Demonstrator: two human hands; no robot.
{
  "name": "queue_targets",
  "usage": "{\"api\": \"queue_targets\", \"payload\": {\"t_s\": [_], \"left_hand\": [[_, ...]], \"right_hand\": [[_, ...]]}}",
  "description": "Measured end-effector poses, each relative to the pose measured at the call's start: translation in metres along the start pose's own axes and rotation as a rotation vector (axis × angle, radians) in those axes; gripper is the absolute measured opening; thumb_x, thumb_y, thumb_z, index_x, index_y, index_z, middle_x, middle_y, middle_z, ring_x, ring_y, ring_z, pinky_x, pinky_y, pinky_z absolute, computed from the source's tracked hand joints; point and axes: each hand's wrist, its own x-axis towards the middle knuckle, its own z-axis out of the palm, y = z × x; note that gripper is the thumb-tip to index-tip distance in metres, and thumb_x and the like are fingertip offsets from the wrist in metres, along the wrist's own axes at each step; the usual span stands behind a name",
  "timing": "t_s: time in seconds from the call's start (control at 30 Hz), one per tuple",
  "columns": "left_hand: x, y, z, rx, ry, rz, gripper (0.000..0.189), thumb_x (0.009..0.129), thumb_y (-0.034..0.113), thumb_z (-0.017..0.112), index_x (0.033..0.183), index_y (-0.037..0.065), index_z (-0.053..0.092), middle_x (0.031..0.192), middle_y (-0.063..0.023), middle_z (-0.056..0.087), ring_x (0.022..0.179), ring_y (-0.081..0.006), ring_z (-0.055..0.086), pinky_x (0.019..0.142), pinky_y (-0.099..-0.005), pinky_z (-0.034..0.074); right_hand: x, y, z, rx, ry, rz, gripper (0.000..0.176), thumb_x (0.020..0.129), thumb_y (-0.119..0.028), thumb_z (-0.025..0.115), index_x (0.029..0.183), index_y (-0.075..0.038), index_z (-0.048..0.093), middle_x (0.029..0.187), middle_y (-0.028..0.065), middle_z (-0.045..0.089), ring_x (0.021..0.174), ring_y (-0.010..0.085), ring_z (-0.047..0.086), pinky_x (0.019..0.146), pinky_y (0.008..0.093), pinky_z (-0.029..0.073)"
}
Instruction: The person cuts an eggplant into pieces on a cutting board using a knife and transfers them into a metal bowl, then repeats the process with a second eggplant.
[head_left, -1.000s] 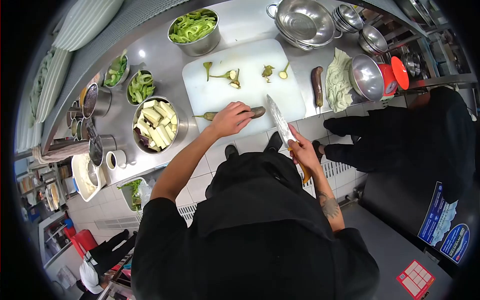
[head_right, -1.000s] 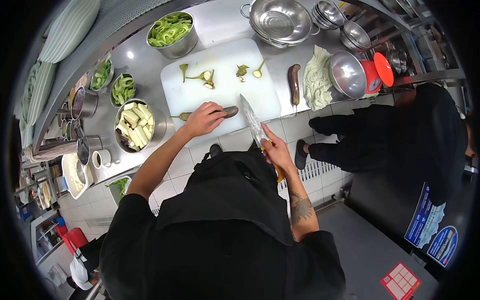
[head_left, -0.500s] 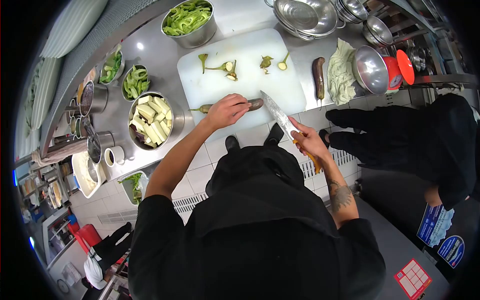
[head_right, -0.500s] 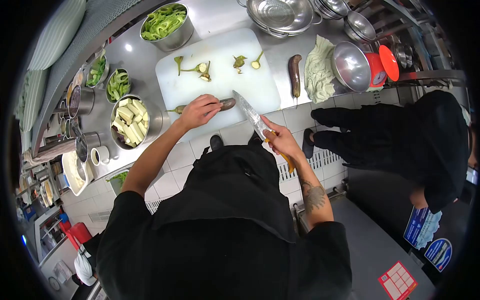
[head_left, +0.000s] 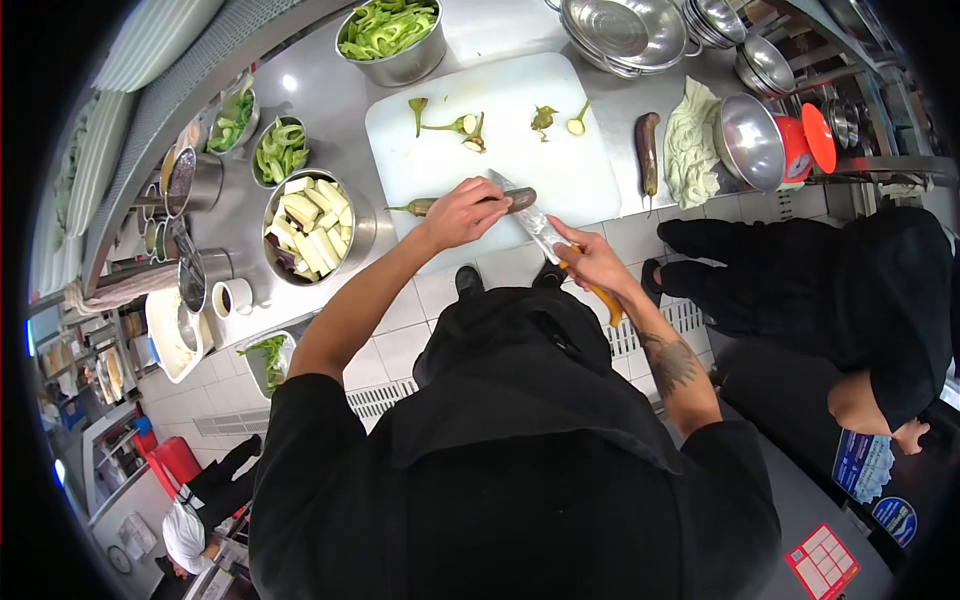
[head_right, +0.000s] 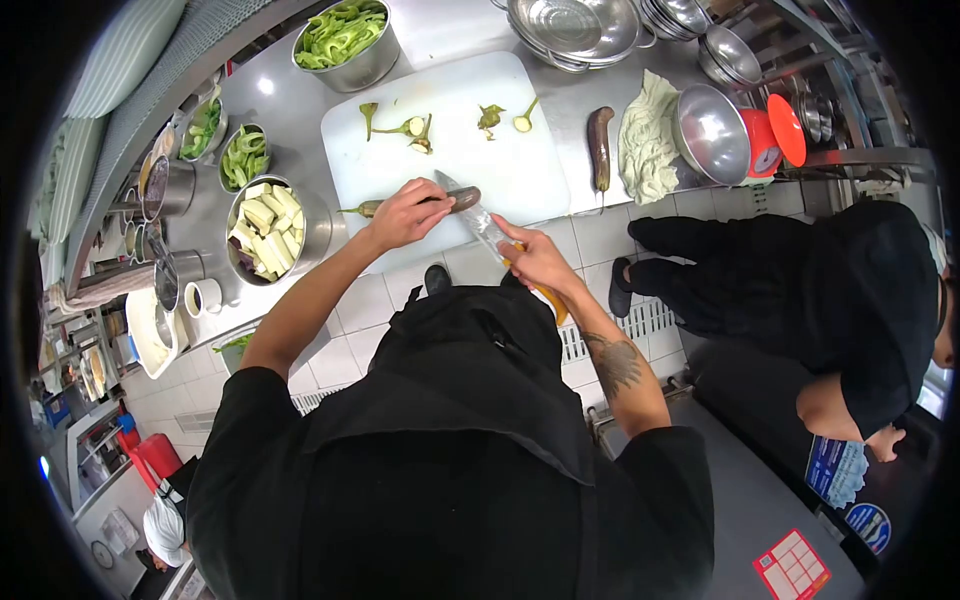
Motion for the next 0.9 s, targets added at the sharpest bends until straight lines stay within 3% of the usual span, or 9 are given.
{"api": "queue_targets", "payload": {"t_s": [0.17,0.4,0.5,0.67,0.73,0.9], "left_hand": [[-0.002,0.003,0.002,-0.010,-0.001,-0.014,0.018,0.084,0.005,0.073,0.102,0.005,0.073,0.099,-0.0050,0.065,0.092,-0.0241,0.062,0.082,-0.0355,0.052],[0.003,0.025,-0.003,-0.097,0.039,-0.087,0.017,0.086,0.004,0.073,0.103,0.003,0.074,0.104,-0.0079,0.066,0.093,-0.0264,0.062,0.082,-0.0376,0.052],[-0.030,0.017,-0.027,0.006,0.002,-0.408,0.019,0.089,0.007,0.071,0.108,0.004,0.074,0.110,-0.0107,0.067,0.099,-0.0295,0.063,0.085,-0.0390,0.054],[-0.053,0.021,-0.014,-0.086,0.020,-0.416,0.024,0.092,0.008,0.070,0.115,0.006,0.074,0.115,-0.0117,0.067,0.097,-0.0297,0.067,0.083,-0.0378,0.056],[-0.049,0.017,-0.008,-0.120,0.091,-0.538,0.024,0.092,0.009,0.070,0.116,0.007,0.074,0.116,-0.0126,0.066,0.089,-0.0284,0.069,0.080,-0.0372,0.057],[-0.049,0.004,-0.020,-0.059,0.100,-0.578,0.016,0.088,0.011,0.075,0.104,0.007,0.078,0.095,-0.0098,0.072,0.084,-0.0245,0.071,0.078,-0.0341,0.057]], "right_hand": [[0.024,0.009,0.038,0.088,-0.022,-0.079,0.052,0.102,-0.019,0.057,0.152,-0.026,0.047,0.061,-0.0007,0.049,0.043,0.0071,0.041,0.039,0.0266,0.037],[0.001,0.021,0.001,0.120,-0.012,-0.041,0.053,0.100,-0.021,0.061,0.151,-0.014,0.048,0.062,0.0014,0.053,0.042,0.0076,0.043,0.038,0.0259,0.038],[-0.017,0.037,-0.033,0.156,0.082,0.034,0.049,0.100,-0.020,0.064,0.146,-0.007,0.052,0.063,0.0001,0.055,0.043,0.0054,0.044,0.038,0.0235,0.036],[-0.023,0.029,-0.046,0.092,0.056,0.015,0.053,0.098,-0.019,0.063,0.147,-0.004,0.050,0.059,0.0003,0.054,0.039,0.0057,0.042,0.038,0.0237,0.035],[-0.021,0.024,-0.039,0.102,0.060,0.015,0.052,0.098,-0.018,0.062,0.147,-0.003,0.050,0.058,-0.0001,0.053,0.038,0.0059,0.042,0.037,0.0241,0.035],[-0.018,0.021,-0.021,0.074,0.077,0.015,0.054,0.099,-0.020,0.062,0.149,-0.003,0.048,0.058,0.0001,0.053,0.038,0.0062,0.042,0.036,0.0255,0.035]]}}
